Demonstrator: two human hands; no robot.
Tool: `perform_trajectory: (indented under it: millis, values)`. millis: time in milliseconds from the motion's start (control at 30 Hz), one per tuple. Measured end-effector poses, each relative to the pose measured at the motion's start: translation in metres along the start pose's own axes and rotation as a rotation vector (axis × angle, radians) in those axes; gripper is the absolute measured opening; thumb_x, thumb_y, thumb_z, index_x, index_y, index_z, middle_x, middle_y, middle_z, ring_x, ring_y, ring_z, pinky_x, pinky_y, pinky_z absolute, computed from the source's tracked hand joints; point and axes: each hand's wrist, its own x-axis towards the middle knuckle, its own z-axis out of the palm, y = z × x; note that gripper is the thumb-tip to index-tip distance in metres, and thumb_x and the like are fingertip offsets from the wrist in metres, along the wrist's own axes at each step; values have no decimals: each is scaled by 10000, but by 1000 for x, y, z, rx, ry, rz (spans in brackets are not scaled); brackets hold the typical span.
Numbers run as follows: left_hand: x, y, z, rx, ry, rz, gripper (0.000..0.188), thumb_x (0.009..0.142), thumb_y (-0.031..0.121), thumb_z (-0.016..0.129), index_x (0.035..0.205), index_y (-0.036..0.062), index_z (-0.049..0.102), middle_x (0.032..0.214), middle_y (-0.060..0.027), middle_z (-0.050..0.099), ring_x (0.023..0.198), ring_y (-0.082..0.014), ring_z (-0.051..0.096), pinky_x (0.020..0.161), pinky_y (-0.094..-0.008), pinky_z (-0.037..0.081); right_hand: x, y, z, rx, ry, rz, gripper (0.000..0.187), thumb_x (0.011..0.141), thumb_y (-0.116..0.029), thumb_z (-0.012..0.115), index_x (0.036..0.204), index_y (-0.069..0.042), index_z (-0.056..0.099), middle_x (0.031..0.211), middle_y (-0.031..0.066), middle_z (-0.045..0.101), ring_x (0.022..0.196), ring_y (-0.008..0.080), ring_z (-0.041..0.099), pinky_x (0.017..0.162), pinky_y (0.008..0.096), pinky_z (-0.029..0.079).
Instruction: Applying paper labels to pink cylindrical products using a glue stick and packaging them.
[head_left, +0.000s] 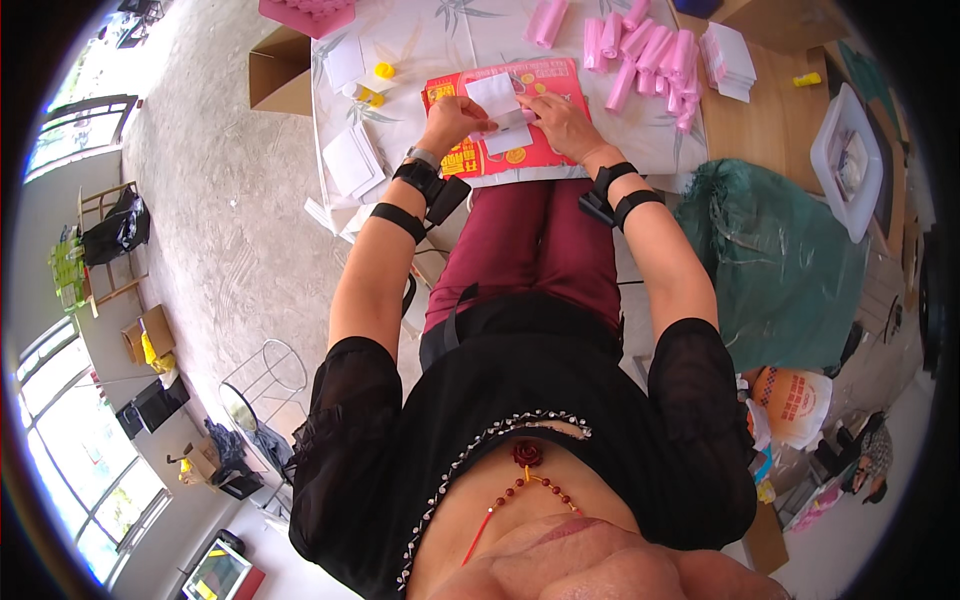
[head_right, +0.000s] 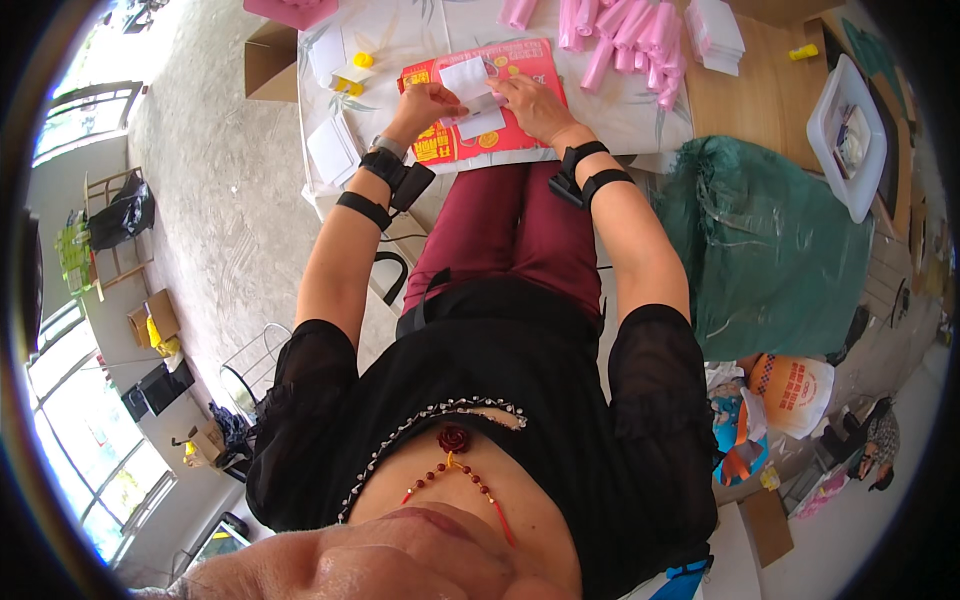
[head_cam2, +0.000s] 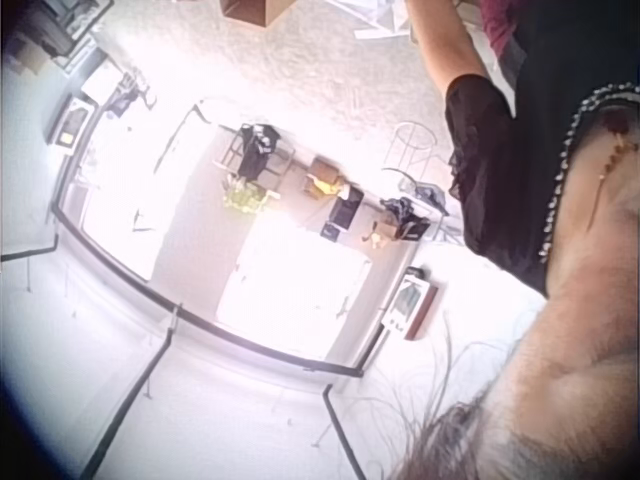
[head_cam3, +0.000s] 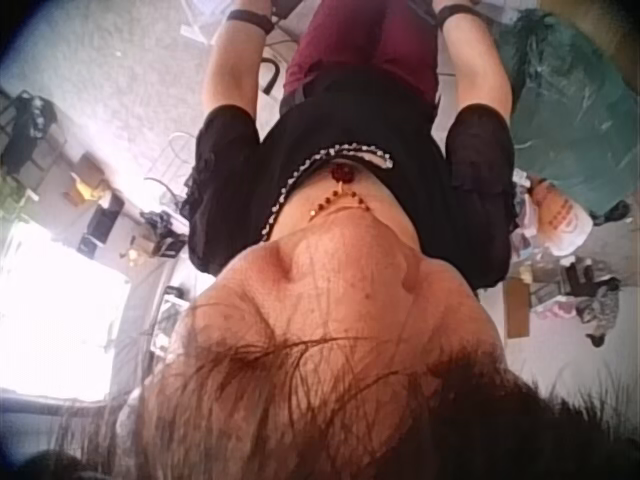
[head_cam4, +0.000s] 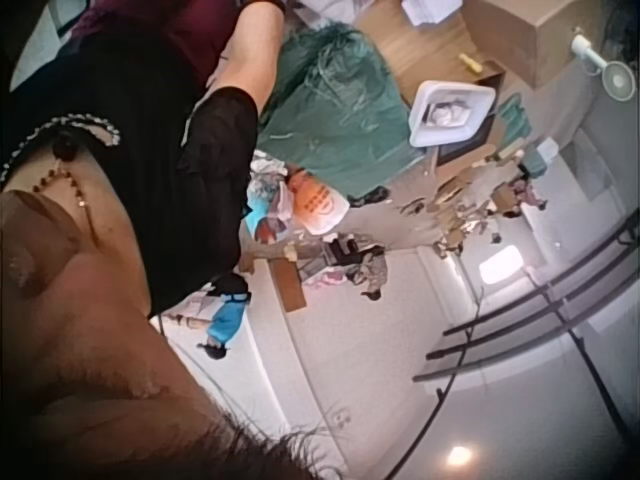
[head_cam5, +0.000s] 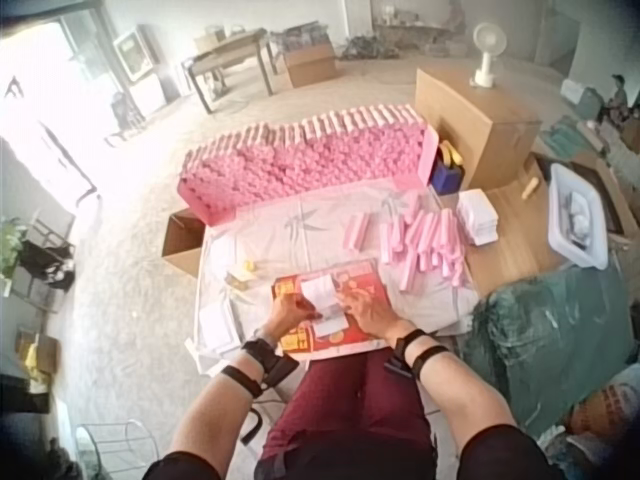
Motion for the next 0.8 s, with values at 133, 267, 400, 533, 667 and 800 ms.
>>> perform_trajectory:
  millis: [133,267,400,533,667,800]
  values:
    - [-2,7,1,37,10,1,325,690,250,948,856,24,784,804,-73,783,721,-149,740,694,-291,574,0,1,-2,-1,-1,-23,504,883,53,665,1367,-78,618,1071,159,709,1041,357,674,901,444,569]
    - [-2,10,0,69,15,5,315,687,255,948,844,34,787,790,-67,777,710,-147,733,688,-291,571,1,-2,-4,-19,-16,-6,492,886,49,666,1361,-71,625,1078,166,709,1036,362,670,919,444,564]
    - [0,9,1,65,18,7,298,681,264,950,811,48,790,769,-58,770,694,-144,722,679,-290,566,1,-6,-6,-6,-45,-14,510,894,37,667,1388,-82,618,1129,193,701,1070,384,662,983,444,542]
    - [4,5,1,108,31,39,284,682,266,949,790,57,789,764,-54,768,689,-144,718,675,-288,563,2,-7,-6,84,-169,118,584,898,20,693,1453,-110,570,1258,216,671,1217,424,616,1068,472,512]
    - [5,5,2,82,10,22,283,684,278,947,786,65,793,765,-50,769,686,-143,715,672,-291,562,0,-3,-4,48,-138,109,595,898,18,694,1464,-116,563,1264,224,670,1228,431,611,1060,476,516]
    - [4,3,1,93,10,25,289,687,293,946,795,69,799,768,-47,771,689,-141,715,673,-293,561,2,-3,-3,66,-162,133,605,895,18,699,1466,-121,558,1247,224,679,1213,431,624,1041,473,529]
